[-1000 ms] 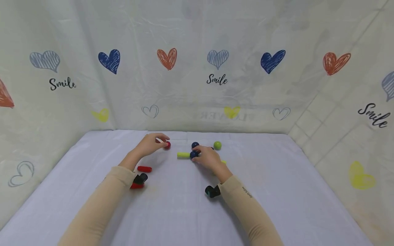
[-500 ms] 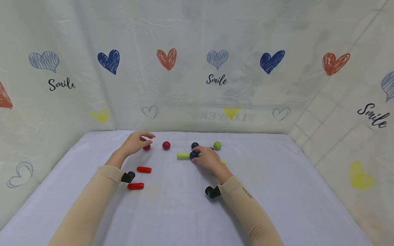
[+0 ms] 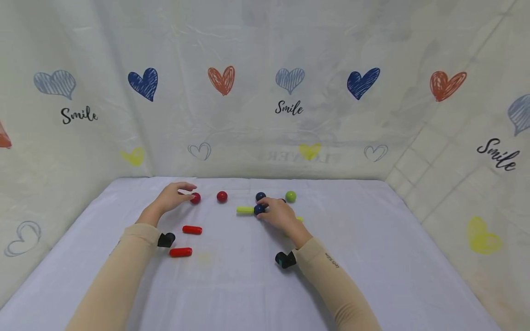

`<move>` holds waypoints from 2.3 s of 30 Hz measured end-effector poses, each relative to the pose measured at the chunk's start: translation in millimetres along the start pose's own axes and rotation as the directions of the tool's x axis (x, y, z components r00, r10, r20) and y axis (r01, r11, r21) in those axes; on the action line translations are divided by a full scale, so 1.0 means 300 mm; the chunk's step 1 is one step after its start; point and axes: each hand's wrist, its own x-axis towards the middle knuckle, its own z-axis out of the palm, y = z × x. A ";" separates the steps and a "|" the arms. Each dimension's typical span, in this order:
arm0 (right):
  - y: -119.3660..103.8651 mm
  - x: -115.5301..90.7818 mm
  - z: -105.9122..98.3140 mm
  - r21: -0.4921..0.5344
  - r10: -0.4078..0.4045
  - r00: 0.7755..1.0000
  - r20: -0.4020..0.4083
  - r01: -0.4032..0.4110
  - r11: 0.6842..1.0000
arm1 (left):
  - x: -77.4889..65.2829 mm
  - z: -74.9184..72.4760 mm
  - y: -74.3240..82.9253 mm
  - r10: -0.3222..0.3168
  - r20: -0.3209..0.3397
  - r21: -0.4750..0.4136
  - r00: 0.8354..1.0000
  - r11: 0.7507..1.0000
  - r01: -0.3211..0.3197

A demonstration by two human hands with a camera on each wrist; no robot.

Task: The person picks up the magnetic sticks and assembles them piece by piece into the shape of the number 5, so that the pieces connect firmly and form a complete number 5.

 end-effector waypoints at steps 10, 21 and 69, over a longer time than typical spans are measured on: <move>0.007 0.002 0.007 -0.018 -0.024 1.000 -0.009 0.024 1.000 | 0.015 0.011 -0.019 -0.078 0.046 0.011 0.996 0.997 0.077; 0.004 -0.001 0.005 -0.004 -0.013 1.000 -0.009 0.013 1.000 | 0.054 0.036 -0.019 -0.108 0.071 0.052 0.992 0.993 0.105; 0.006 0.002 0.001 0.007 -0.031 0.999 -0.006 0.031 0.999 | -0.048 0.040 0.049 0.073 0.081 0.140 0.994 0.987 -0.084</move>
